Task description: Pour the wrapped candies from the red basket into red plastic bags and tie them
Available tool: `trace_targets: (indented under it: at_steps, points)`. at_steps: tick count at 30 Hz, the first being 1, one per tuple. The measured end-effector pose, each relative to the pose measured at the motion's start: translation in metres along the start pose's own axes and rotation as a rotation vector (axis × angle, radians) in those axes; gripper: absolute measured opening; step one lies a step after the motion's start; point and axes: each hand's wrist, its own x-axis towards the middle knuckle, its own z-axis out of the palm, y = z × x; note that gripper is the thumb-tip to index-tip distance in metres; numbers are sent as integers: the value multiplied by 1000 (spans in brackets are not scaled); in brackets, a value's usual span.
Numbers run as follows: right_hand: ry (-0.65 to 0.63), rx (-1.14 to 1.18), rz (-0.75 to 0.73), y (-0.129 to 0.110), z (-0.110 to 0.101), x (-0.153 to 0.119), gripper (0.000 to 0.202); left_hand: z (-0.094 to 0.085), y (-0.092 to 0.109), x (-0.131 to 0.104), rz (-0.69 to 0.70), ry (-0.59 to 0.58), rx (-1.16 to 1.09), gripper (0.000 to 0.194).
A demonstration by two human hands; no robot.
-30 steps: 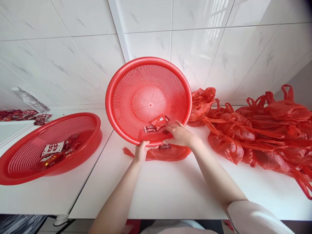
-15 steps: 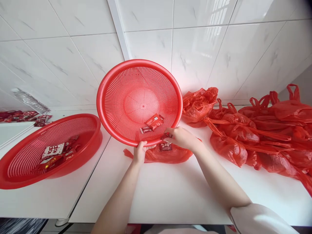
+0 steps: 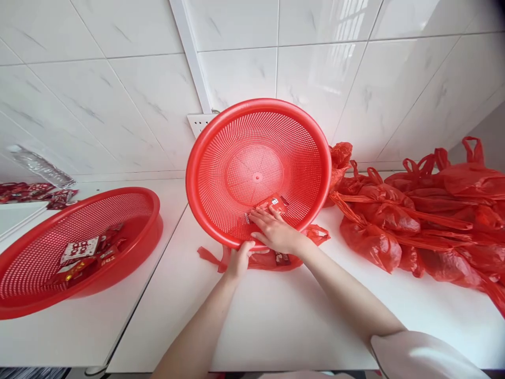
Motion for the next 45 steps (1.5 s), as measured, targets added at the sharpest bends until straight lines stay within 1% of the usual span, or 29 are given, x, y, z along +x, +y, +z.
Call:
trace_targets:
  at_steps: [3, 6, 8, 10, 13, 15, 18, 20, 22, 24, 27, 29, 31, 33, 34, 36, 38, 40, 42, 43, 45]
  points:
    - [-42, 37, -10, -1, 0, 0, 49, -2, 2, 5, 18, 17, -61, 37]
    - [-55, 112, -97, -4, -10, -2, 45, -5, 9, 9, 41, 20, -120, 35]
    - [-50, 183, -124, -5, -18, -3, 36, -7, 15, 11, 46, 20, -122, 28]
    - [-13, 257, -99, -7, -27, -4, 30, -9, 19, 13, 52, 30, -107, 22]
    - [65, 312, -24, -8, -41, -8, 25, -14, 21, 16, 88, 78, -103, 19]
    - [70, 309, 9, -7, -50, -12, 25, -18, 21, 18, 122, 116, -109, 17]
    - [-30, 311, 36, -3, -56, -16, 27, -21, 23, 21, 177, 159, -99, 16]
    - [-123, 316, 80, -1, -55, -17, 27, -21, 24, 21, 200, 179, -86, 16]
    - [-158, 304, 115, 1, -53, -17, 25, -21, 25, 21, 206, 188, -82, 17]
    - [-91, 275, 116, 0, -52, -16, 24, -22, 26, 20, 203, 192, -80, 17]
    - [60, 202, 91, -1, -55, -15, 23, -24, 24, 20, 209, 199, -52, 17]
    - [133, 129, 77, -1, -55, -14, 25, -26, 20, 19, 202, 204, -14, 18]
    - [196, 11, 64, 2, -49, -12, 31, -25, 14, 17, 171, 201, 22, 17]
    - [225, -119, 72, 7, -39, -9, 49, -22, 7, 14, 128, 170, 41, 19]
    - [210, -162, 84, 10, -33, -8, 60, -20, 4, 12, 105, 143, 40, 21]
    - [116, -172, 108, 14, -23, -7, 75, -15, -1, 10, 64, 98, 34, 23]
    - [-15, -107, 86, 16, -19, -6, 78, -13, -3, 9, 37, 81, 40, 23]
    - [-119, -31, 26, 14, -20, -6, 70, -13, -1, 10, 40, 87, 36, 26]
    - [-154, 44, -6, 10, -24, -6, 52, -13, 3, 12, 47, 79, 1, 28]
    - [-131, 85, 8, 7, -27, -6, 43, -14, 6, 12, 49, 73, -23, 27]
    - [-18, 199, 80, 3, -31, -6, 32, -14, 13, 13, 59, 61, -71, 25]
